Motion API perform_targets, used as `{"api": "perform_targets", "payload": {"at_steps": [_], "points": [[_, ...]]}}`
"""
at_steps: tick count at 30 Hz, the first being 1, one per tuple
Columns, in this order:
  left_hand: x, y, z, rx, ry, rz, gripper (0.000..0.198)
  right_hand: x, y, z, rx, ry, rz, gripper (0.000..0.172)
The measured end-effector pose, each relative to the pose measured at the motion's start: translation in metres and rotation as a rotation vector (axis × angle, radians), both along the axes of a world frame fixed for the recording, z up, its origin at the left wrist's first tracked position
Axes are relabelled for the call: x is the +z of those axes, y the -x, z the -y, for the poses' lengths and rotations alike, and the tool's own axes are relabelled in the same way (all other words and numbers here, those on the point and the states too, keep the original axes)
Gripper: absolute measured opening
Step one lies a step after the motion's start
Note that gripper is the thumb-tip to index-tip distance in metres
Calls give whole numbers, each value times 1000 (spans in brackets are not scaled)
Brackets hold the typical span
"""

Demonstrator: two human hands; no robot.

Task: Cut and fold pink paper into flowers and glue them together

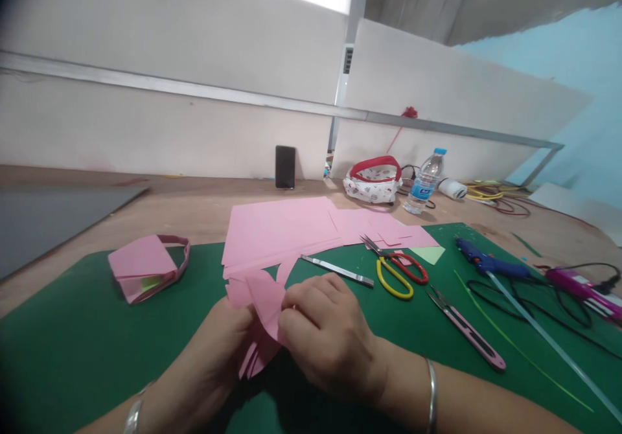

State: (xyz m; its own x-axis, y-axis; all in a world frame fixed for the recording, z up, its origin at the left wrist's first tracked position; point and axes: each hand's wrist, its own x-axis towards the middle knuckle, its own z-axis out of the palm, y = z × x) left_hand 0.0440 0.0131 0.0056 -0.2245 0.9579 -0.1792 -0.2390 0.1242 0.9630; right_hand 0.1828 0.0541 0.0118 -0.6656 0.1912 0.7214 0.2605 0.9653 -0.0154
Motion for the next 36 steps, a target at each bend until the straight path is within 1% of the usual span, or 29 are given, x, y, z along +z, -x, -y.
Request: {"api": "perform_targets", "payload": {"at_steps": [3, 6, 9, 12, 15, 17, 19, 23, 25, 27, 29, 30, 32, 34, 36], "points": [[-1, 1, 1, -19, -18, 31, 5, -1, -1, -2, -34, 34, -41, 15], [-1, 0, 3, -45, -34, 139, 8, -2, -1, -6, -33, 42, -61, 12], [3, -1, 5, -83, -21, 258, 10, -2, -1, -8, -58, -11, -45, 16], [9, -3, 6, -124, -20, 322, 13, -1, -2, -7, -76, -63, 2, 20], [12, -3, 8, -173, -12, 326, 22, -2, -2, -7, -76, -70, 29, 18], [14, -3, 10, -183, -18, 313, 26, -2, -3, -7, -81, -71, 29, 17], [15, -2, 11, -186, -25, 295, 24, -2, -3, -8, -82, -68, 28, 16], [17, -1, 11, -217, -56, 241, 14, -2, -4, -8, -71, -38, 35, 12], [15, -1, 11, -234, -73, 240, 11, -2, -4, -7, -62, -25, 32, 8], [12, -1, 11, -249, -87, 256, 14, -1, -5, -7, -42, 14, -7, 5], [8, 0, 11, -264, -119, 279, 26, 1, -7, -7, -10, 140, -90, 7], [7, 0, 11, -256, -135, 285, 33, 3, -7, -7, 0, 248, -139, 8], [5, 3, 10, -213, -145, 276, 39, 8, -8, -7, -36, 556, -243, 6], [4, 6, 7, -154, -121, 257, 38, 12, -8, -9, -119, 928, -346, 2], [4, 9, 4, -95, -79, 259, 39, 14, -7, -12, -168, 1241, -430, 8]]}}
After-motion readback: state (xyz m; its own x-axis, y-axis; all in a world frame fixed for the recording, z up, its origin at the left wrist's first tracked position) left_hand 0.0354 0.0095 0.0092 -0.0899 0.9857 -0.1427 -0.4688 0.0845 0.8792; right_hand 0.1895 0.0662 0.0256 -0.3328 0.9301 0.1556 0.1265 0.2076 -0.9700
